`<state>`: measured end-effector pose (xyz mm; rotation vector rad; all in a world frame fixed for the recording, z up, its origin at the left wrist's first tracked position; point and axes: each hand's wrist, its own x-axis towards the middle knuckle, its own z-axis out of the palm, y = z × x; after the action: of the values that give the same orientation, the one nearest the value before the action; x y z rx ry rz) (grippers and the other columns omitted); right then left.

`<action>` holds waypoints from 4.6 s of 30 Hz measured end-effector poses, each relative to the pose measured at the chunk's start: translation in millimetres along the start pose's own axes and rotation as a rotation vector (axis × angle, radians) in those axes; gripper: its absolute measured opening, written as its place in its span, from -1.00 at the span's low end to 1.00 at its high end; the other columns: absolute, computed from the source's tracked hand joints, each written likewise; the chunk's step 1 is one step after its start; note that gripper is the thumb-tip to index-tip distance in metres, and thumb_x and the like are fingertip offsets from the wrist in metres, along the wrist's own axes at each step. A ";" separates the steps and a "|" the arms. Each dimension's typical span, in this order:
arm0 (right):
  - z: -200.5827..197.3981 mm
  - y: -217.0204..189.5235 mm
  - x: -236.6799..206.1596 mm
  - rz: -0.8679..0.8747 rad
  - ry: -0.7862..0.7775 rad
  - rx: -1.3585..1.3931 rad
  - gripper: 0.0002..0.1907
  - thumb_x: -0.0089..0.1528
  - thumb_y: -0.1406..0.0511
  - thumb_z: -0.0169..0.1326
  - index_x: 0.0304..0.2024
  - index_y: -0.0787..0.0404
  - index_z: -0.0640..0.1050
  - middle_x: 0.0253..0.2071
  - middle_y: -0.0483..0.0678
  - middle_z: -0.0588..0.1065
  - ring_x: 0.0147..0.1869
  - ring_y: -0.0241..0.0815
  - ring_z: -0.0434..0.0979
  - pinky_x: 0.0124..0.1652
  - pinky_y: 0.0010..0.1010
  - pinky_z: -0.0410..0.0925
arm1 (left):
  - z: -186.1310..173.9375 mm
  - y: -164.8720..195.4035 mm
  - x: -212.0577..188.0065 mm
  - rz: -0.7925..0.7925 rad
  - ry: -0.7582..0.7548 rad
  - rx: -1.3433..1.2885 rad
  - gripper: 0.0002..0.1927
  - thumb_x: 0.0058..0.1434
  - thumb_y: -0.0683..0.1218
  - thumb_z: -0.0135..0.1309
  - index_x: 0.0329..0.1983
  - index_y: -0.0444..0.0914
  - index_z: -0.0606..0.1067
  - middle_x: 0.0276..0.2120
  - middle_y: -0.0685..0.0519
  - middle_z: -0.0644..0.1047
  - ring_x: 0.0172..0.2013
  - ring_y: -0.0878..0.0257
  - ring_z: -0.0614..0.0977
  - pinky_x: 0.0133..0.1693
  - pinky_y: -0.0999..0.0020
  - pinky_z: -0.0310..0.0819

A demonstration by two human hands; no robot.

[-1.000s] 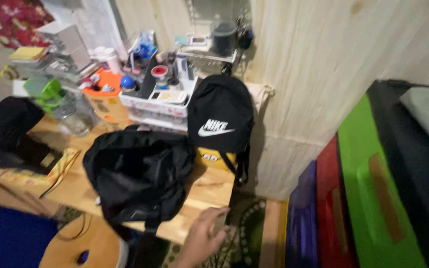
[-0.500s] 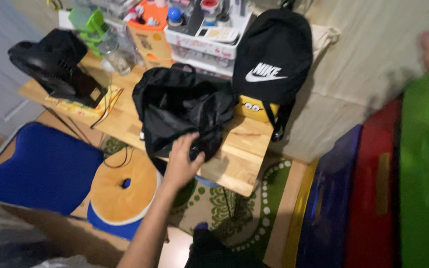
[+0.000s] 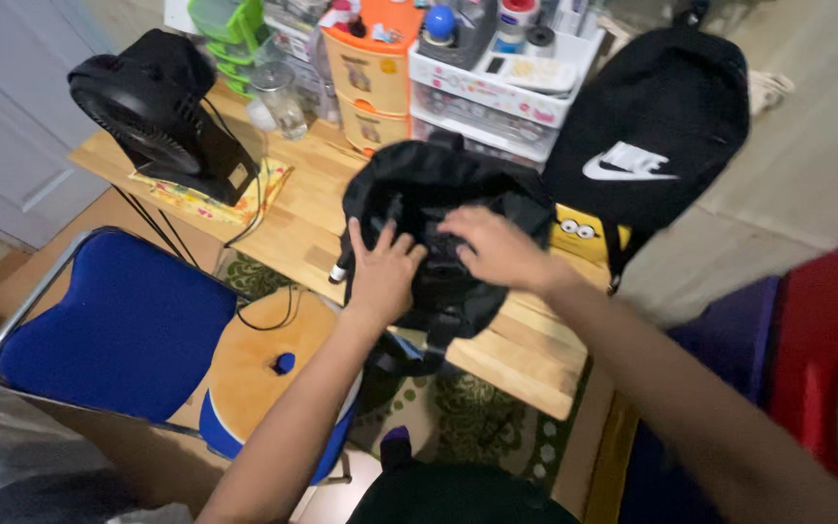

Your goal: The person packs a black duffel bag on a chair, placing a pouch, charging cables, a wallet, a water bottle, keys, and a small tin inside, then unzips the bag and takes the items back out, arranging them on the desk.

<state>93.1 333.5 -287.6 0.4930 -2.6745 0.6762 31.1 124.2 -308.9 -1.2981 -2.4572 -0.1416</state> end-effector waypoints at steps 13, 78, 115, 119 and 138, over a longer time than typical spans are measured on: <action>129.8 44.7 82.0 0.256 -0.291 -0.006 0.02 0.04 0.06 0.24 0.45 0.26 0.15 0.51 0.31 0.05 0.55 0.28 -0.06 0.39 -0.09 -0.14 | -0.7 -41.9 -68.2 0.150 0.017 -0.426 -0.57 -0.16 -0.17 0.24 -0.15 -0.27 0.56 -0.07 -0.12 0.49 0.22 -0.06 0.41 0.34 -0.45 -0.17; -39.2 -16.8 116.4 0.586 0.300 0.468 -0.66 0.21 0.37 0.12 0.04 0.27 0.58 -0.15 -0.02 0.64 -0.21 -0.27 0.60 -0.13 -0.46 0.43 | -24.8 -63.7 46.1 -0.016 0.277 -0.965 0.10 -0.13 -0.08 0.40 0.46 -0.29 0.10 0.35 -0.35 0.27 0.34 -0.28 0.33 0.29 0.00 0.25; 231.3 -47.9 151.7 0.787 0.230 0.847 -0.50 0.26 0.37 0.13 0.25 0.26 0.38 0.11 0.05 0.46 0.17 -0.17 0.47 0.08 -0.37 0.38 | 249.5 -321.0 87.4 -1.091 0.389 -1.317 -0.80 0.29 -0.26 0.14 -0.03 -0.27 0.52 -0.30 0.03 0.60 -0.48 0.32 0.61 -0.59 0.39 0.55; 283.6 -21.5 190.0 0.699 0.302 0.533 -0.48 0.26 0.37 0.12 0.26 0.29 0.35 0.20 0.17 0.39 0.32 0.07 0.42 0.23 -0.19 0.30 | 274.0 -317.7 81.1 -1.128 0.469 -1.558 -0.78 0.25 -0.27 0.13 -0.03 -0.28 0.53 -0.31 0.02 0.59 -0.53 0.32 0.53 -0.61 0.39 0.40; 336.8 122.4 273.2 0.424 -0.280 -0.254 -0.10 0.24 -0.05 0.08 0.51 0.10 0.08 0.53 0.31 -0.09 0.55 0.45 -0.13 0.29 0.33 0.02 | 276.7 -316.3 61.9 -0.770 0.469 -0.870 -0.69 0.29 -0.13 0.19 0.08 -0.30 0.52 -0.18 -0.12 0.51 -0.44 0.14 0.57 -0.37 0.32 0.49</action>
<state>-277.1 197.0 -505.5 -0.0581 -3.1097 0.3811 -331.8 60.5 -520.1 -0.3501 -2.3519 -1.6251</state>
